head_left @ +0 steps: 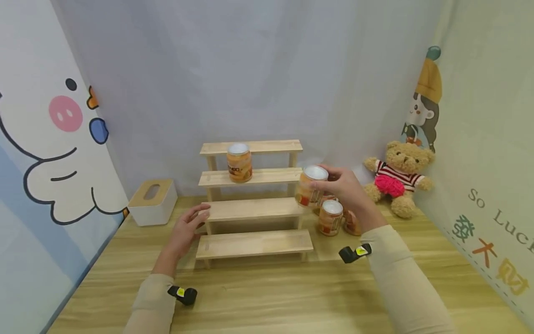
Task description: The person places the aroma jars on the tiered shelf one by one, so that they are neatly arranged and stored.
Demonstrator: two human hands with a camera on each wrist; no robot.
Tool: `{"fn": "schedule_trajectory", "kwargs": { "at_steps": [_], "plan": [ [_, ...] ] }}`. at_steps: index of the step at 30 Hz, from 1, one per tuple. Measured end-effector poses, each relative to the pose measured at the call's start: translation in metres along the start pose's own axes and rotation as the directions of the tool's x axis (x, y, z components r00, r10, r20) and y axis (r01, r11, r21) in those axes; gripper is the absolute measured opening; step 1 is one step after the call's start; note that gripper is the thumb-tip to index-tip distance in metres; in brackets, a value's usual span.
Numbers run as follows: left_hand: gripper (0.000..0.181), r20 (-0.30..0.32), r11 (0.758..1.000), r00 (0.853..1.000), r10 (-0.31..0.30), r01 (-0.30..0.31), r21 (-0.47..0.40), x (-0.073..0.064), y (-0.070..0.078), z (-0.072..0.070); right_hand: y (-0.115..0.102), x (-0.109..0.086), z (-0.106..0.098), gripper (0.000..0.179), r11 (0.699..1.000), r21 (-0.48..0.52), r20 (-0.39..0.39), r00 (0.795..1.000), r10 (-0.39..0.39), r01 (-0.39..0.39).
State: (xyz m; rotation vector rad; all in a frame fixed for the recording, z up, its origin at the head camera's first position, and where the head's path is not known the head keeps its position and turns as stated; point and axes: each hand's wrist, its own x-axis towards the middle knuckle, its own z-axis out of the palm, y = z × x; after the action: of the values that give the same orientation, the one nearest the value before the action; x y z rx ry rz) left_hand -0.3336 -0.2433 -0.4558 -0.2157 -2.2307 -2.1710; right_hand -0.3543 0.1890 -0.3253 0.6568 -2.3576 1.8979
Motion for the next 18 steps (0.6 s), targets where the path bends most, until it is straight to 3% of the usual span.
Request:
{"fn": "schedule_trajectory", "kwargs": {
  "at_steps": [7, 10, 14, 18],
  "plan": [
    [0.052, 0.007, 1.0, 1.0, 0.002, -0.002, 0.015, -0.001, 0.001, -0.001, -0.021, 0.045, 0.024, 0.058, 0.999, 0.038, -0.003, 1.0, 0.028, -0.028],
    [0.052, 0.012, 1.0, 1.0, 0.002, -0.002, 0.01, -0.002, 0.0, -0.001, -0.022, 0.061, 0.033, 0.067, 0.998, 0.04, -0.008, 0.999, 0.046, -0.046],
    [0.052, 0.012, 1.0, 1.0, 0.003, -0.003, 0.005, -0.001, -0.002, -0.001, -0.023, 0.074, 0.044, 0.068, 0.997, 0.044, -0.033, 0.997, 0.067, -0.066],
    [0.05, -0.002, 1.0, 1.0, 0.011, -0.011, 0.0, 0.0, 0.0, -0.001, -0.025, 0.084, 0.053, 0.058, 0.998, 0.026, -0.059, 0.997, 0.05, -0.049]
  ]
}}
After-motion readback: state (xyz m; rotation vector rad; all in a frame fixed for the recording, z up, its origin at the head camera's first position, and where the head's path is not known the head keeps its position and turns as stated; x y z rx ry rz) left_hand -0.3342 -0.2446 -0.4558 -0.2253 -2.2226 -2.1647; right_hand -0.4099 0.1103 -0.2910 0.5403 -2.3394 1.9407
